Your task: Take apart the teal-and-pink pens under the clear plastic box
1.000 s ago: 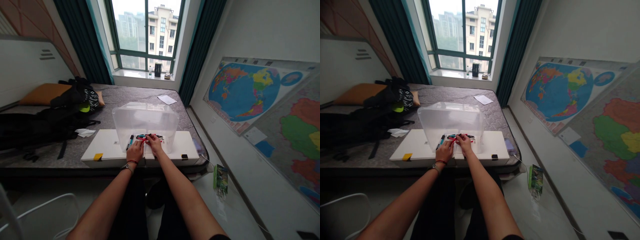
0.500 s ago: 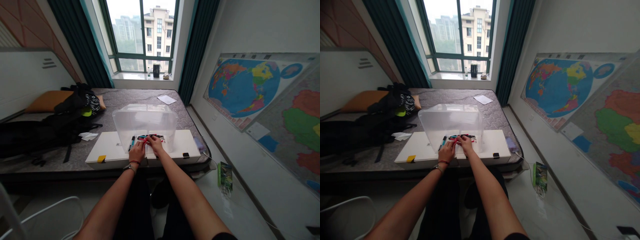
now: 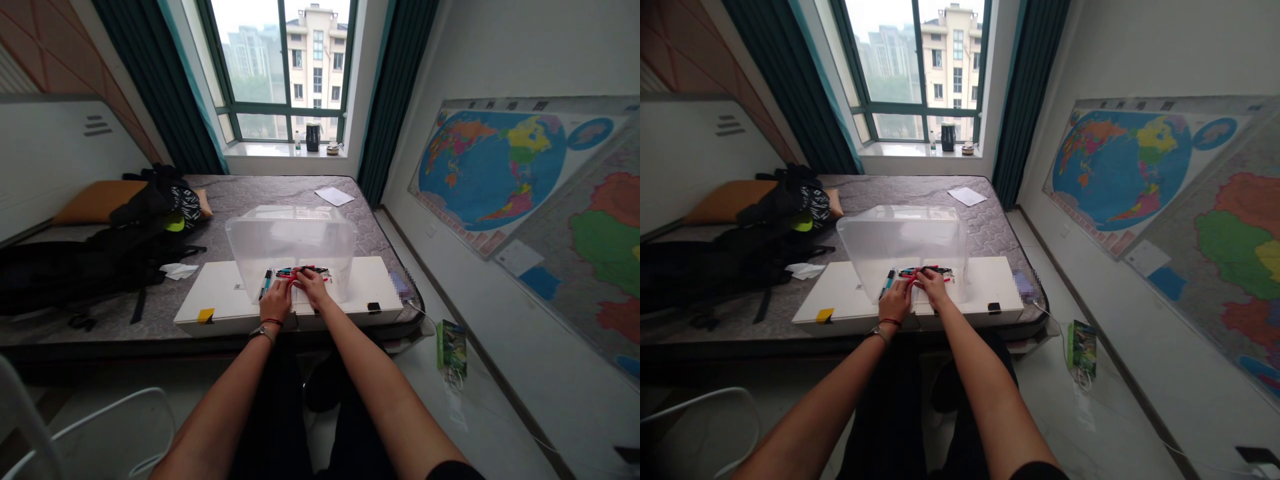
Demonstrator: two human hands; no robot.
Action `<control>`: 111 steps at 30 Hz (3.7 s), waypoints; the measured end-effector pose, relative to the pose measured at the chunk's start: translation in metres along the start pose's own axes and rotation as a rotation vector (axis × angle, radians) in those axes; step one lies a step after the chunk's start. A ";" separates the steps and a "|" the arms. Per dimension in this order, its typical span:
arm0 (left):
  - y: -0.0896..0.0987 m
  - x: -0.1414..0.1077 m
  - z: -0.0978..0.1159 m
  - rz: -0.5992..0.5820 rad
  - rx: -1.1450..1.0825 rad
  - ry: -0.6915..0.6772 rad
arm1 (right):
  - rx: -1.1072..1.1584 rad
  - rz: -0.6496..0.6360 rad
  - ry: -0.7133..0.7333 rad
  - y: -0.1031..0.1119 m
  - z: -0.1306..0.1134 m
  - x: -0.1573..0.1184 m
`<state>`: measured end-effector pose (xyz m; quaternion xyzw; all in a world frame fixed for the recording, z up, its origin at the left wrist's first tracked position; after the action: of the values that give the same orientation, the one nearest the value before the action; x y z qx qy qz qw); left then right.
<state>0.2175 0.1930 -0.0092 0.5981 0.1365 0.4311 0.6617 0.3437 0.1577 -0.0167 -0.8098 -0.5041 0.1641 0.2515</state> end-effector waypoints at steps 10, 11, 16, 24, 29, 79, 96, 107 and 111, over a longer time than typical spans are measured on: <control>-0.001 0.000 0.000 0.007 -0.012 -0.010 | -0.030 -0.012 0.001 0.001 0.004 0.002; -0.001 0.000 0.000 0.006 -0.005 -0.010 | -0.037 -0.002 0.009 0.002 0.005 0.003; -0.002 0.000 -0.001 -0.001 0.008 -0.004 | -0.097 0.062 0.040 0.004 0.006 0.003; -0.001 0.000 0.000 -0.004 -0.022 0.012 | -0.033 0.045 0.020 0.001 0.003 0.000; -0.001 0.000 0.000 0.006 -0.029 0.002 | -0.006 0.017 0.027 0.001 0.003 0.000; -0.003 0.002 -0.005 0.037 -0.120 -0.007 | -0.247 0.083 0.076 0.001 0.008 0.002; 0.000 0.001 -0.009 0.095 -0.249 0.010 | -2.305 -0.340 -0.237 -0.016 -0.120 0.049; -0.002 0.001 -0.010 0.074 -0.211 -0.006 | -2.418 -0.548 -0.272 0.001 -0.090 0.041; -0.003 0.002 -0.010 0.071 -0.204 -0.008 | -2.445 -0.548 -0.265 0.001 -0.086 0.036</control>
<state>0.2129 0.2009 -0.0136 0.5339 0.0682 0.4635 0.7039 0.4048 0.1693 0.0532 -0.3595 -0.4988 -0.3862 -0.6876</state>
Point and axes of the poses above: each hand's wrist, its own x-axis towards the middle knuckle, its own y-axis out of the back of the hand, z = x × y, the point moved 4 cm from there along x, towards the middle knuckle, and after that the axes turned 4 degrees about -z, right-handed, at the moved point
